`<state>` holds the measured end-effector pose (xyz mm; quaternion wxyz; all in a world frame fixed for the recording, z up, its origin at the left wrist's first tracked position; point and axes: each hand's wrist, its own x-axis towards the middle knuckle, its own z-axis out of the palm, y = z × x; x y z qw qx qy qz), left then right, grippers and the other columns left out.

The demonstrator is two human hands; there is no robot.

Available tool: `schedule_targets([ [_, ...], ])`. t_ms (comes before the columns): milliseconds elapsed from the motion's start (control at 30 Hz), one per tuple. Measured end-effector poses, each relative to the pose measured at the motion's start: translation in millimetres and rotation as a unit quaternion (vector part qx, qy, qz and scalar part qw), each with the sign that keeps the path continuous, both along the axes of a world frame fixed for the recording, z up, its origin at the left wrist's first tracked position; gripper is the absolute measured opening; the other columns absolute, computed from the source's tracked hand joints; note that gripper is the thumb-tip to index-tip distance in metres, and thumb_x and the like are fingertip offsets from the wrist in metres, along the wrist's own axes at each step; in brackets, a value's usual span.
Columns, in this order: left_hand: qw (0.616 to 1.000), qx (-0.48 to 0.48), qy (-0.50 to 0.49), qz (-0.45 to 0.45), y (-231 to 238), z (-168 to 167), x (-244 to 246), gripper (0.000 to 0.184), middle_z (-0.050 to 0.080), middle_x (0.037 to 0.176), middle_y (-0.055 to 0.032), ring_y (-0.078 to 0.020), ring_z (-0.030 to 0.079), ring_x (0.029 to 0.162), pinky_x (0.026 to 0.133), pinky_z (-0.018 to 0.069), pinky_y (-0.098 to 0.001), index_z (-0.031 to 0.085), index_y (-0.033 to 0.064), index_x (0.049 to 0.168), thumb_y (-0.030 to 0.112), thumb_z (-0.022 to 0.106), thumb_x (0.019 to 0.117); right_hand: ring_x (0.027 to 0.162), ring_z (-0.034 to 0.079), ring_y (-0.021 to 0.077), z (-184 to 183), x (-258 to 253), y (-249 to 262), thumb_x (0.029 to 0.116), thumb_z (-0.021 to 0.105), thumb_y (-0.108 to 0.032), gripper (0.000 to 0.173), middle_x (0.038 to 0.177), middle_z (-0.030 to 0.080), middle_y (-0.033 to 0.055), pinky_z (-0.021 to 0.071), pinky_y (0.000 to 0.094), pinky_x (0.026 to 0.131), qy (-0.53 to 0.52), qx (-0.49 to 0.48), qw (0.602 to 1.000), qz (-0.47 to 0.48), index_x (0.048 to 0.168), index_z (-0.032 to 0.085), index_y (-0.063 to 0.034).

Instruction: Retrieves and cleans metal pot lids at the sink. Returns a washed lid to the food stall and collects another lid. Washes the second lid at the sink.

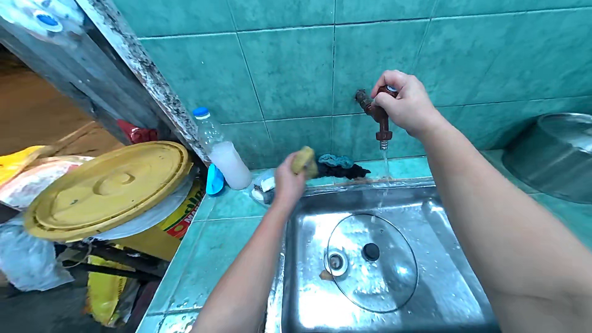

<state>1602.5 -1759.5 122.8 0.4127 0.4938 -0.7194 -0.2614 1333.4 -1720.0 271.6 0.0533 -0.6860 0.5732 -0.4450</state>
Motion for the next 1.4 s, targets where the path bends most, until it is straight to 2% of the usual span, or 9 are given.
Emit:
schedule_targets([
  [100,0.985,0.107,-0.024,-0.136,28,-11,-56,0.036,0.07,0.118,-0.0194,-0.0317,0.069,0.107,0.095,0.0552,-0.0547,0.064,0.0036,0.131,0.01,0.068,0.0958,0.103,0.061,0.0204,-6,2,7,0.0975,0.06,-0.013,0.022,0.116,0.058,0.014,0.0524,0.0398,0.086,-0.042,-0.009,0.999,0.009,0.117,0.063,-0.0042],
  [233,0.957,0.182,0.011,-0.228,48,-23,-116,0.036,0.067,0.121,-0.022,-0.0323,0.067,0.111,0.099,0.0525,-0.0526,0.062,0.0007,0.132,0.011,0.067,0.0982,0.147,0.04,0.0267,-69,-4,40,0.1004,0.06,-0.039,0.084,0.166,0.028,0.0165,0.0418,0.0459,0.117,-0.156,0.008,0.988,0.011,0.166,0.013,-0.0154],
  [433,0.963,0.161,-0.027,-0.213,79,-17,-133,0.038,0.066,0.126,-0.0243,-0.0393,0.065,0.115,0.098,0.0508,-0.0594,0.059,0.0037,0.138,0.009,0.063,0.1008,0.119,0.062,0.032,-226,-7,113,0.1126,0.036,-0.034,0.047,0.137,0.059,0.0204,0.0513,0.052,0.098,-0.378,0.277,0.878,-0.097,0.149,0.048,-0.0081],
  [567,0.945,0.17,-0.089,-0.266,88,-79,-134,0.067,0.065,0.13,-0.0192,-0.035,0.065,0.117,0.101,0.0519,-0.0573,0.043,0.0146,0.154,0.009,0.071,0.0927,0.111,0.066,0.0292,-257,-11,120,0.11,0.043,-0.018,0.045,0.136,0.06,0.0155,0.0566,0.0475,0.087,-0.466,0.318,0.823,-0.06,0.155,0.041,-0.0195],
  [667,0.923,0.22,-0.127,-0.288,112,-122,-117,0.105,0.056,0.143,-0.0215,-0.0335,0.058,0.13,0.111,0.0454,-0.0522,0.01,0.0182,0.166,0.023,0.079,0.0874,0.106,0.066,0.0259,-275,-12,122,0.0953,0.061,-0.002,0.052,0.132,0.06,0.0177,0.0577,0.0429,0.089,-0.386,0.35,0.853,0.016,0.146,0.05,-0.0083],
  [733,0.929,0.23,-0.172,-0.233,126,-142,-104,0.11,0.039,0.16,-0.0178,-0.032,0.04,0.146,0.12,0.0339,-0.0518,0.005,0.0162,0.166,0.029,0.079,0.0847,0.102,0.068,0.0236,-287,-16,120,0.0912,0.068,-0.005,0.036,0.119,0.066,0.0196,0.0568,0.0396,0.092,-0.276,0.346,0.897,0.015,0.126,0.062,0.0029],
  [867,0.926,0.259,-0.213,-0.173,154,-153,-90,0.105,0.037,0.162,-0.0172,-0.0318,0.039,0.148,0.122,0.0306,-0.0545,0.001,0.0117,0.166,0.032,0.072,0.0914,0.128,0.057,0.0359,-285,-9,118,0.0898,0.067,-0.003,0.028,0.139,0.056,0.0249,0.0469,0.0473,0.109,-0.004,0.33,0.943,-0.036,0.117,0.066,0.0063],
  [1133,0.906,0.305,-0.265,-0.124,152,-160,-82,0.137,0.012,0.17,-0.0191,-0.0326,0.018,0.157,0.127,0.0171,-0.0513,-0.008,0.0077,0.164,0.043,0.089,0.0748,0.15,0.033,0.0346,-305,14,84,0.1049,0.046,-0.048,0.047,0.156,0.046,0.0096,0.0264,0.0638,0.118,0.168,0.445,0.875,0.089,0.142,0.06,-0.0235],
  [1400,0.883,0.326,-0.309,-0.136,147,-150,-96,0.126,0.009,0.17,-0.0225,-0.0388,0.01,0.158,0.124,0.0171,-0.0614,-0.005,0.0198,0.166,0.039,0.086,0.0805,0.144,0.036,0.0472,-291,-25,131,0.0919,0.068,-0.016,0.047,0.153,0.043,0.0261,0.0366,0.0599,0.115,0.227,0.518,0.824,0.032,0.137,0.062,-0.0042],
])
